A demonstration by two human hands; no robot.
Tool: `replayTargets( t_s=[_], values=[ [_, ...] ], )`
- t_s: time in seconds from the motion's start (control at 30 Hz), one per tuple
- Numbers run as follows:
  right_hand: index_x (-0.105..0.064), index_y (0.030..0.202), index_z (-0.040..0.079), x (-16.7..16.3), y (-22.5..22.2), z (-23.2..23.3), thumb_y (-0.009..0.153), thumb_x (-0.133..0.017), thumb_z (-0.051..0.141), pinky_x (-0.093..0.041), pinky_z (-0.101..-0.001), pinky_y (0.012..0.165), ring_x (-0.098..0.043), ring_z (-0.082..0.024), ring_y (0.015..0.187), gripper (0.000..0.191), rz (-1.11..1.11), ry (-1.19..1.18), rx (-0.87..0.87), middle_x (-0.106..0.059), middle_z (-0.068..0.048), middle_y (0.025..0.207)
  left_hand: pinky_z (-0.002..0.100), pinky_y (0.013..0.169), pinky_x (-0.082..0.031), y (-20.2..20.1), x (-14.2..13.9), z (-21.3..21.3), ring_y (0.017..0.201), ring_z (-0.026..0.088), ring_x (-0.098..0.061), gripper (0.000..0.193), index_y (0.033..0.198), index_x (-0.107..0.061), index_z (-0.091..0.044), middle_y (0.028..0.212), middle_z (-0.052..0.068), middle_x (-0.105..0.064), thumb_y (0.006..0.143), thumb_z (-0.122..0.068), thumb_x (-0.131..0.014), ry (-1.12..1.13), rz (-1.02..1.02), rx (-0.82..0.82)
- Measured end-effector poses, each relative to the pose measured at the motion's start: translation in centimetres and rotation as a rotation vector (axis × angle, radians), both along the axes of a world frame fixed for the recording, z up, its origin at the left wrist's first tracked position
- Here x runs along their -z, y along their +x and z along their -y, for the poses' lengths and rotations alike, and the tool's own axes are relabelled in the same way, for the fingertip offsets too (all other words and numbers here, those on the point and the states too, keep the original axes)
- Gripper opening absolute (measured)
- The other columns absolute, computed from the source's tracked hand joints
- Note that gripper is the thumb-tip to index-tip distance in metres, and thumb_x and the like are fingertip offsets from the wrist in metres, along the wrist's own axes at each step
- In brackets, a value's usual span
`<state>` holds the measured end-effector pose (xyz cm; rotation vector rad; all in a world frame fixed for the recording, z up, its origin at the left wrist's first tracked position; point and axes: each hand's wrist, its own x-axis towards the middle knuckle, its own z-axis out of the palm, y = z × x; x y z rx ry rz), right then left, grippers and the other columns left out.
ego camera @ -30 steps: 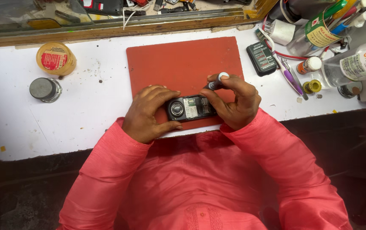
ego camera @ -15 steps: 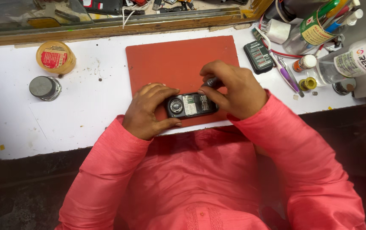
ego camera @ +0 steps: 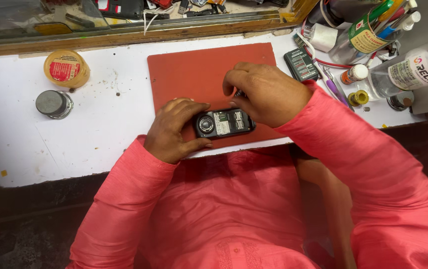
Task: The person removes the back cover of a mobile phone and uses a screwdriver to unscrew several screws from the back. They then pry open the phone casing to separate the front and back halves, exposing the internal circuit board. Finally, they remove the keypad and circuit board assembly from the casing.
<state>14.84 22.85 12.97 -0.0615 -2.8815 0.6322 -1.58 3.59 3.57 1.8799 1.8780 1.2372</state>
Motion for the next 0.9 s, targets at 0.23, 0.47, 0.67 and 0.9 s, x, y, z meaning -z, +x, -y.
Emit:
replayTargets(
  t_s=[0.23, 0.47, 0.67, 0.9],
  values=[
    [-0.065, 0.110, 0.012, -0.4, -0.9, 1.3, 0.096, -0.076, 0.037, -0.053, -0.0478, 0.072, -0.070, -0.034, 0.087, 0.031, 0.279, 0.221, 0.370, -0.074, -0.009, 0.090, 0.046, 0.104, -0.046, -0.1, 0.0, 0.0, 0.120, 0.034, -0.059, 0.076, 0.129, -0.066, -0.008, 0.121, 0.013, -0.066, 0.063, -0.032, -0.095, 0.000, 0.001, 0.004],
    [-0.061, 0.112, 0.011, -0.8, 0.3, 1.3, 0.085, -0.060, 0.016, -0.055, -0.0436, 0.063, -0.069, -0.031, 0.077, 0.028, -0.028, -0.011, 0.001, -0.066, -0.014, 0.092, 0.046, 0.105, -0.045, 0.0, 0.1, 0.1, 0.120, 0.034, -0.059, 0.077, 0.129, -0.066, -0.009, 0.121, 0.014, -0.066, 0.062, -0.032, -0.095, -0.001, -0.002, -0.004],
    [-0.062, 0.108, 0.010, -1.0, 0.2, 1.6, 0.089, -0.063, 0.015, -0.052, -0.0462, 0.062, -0.068, -0.036, 0.077, 0.020, -0.050, 0.141, 0.098, -0.070, -0.012, 0.087, 0.046, 0.105, -0.045, 0.0, 0.2, 0.0, 0.121, 0.034, -0.059, 0.078, 0.129, -0.065, -0.009, 0.122, 0.014, -0.067, 0.061, -0.032, -0.095, -0.004, -0.004, -0.008],
    [-0.062, 0.115, 0.011, -1.2, 0.9, 2.1, 0.097, -0.069, 0.026, -0.051, -0.0460, 0.077, -0.067, -0.034, 0.092, 0.024, 0.100, 0.155, 0.216, -0.069, -0.011, 0.096, 0.046, 0.106, -0.046, -0.2, 0.2, 0.0, 0.121, 0.034, -0.059, 0.078, 0.130, -0.065, -0.010, 0.121, 0.013, -0.067, 0.062, -0.035, -0.095, -0.032, 0.002, -0.001]
  ],
)
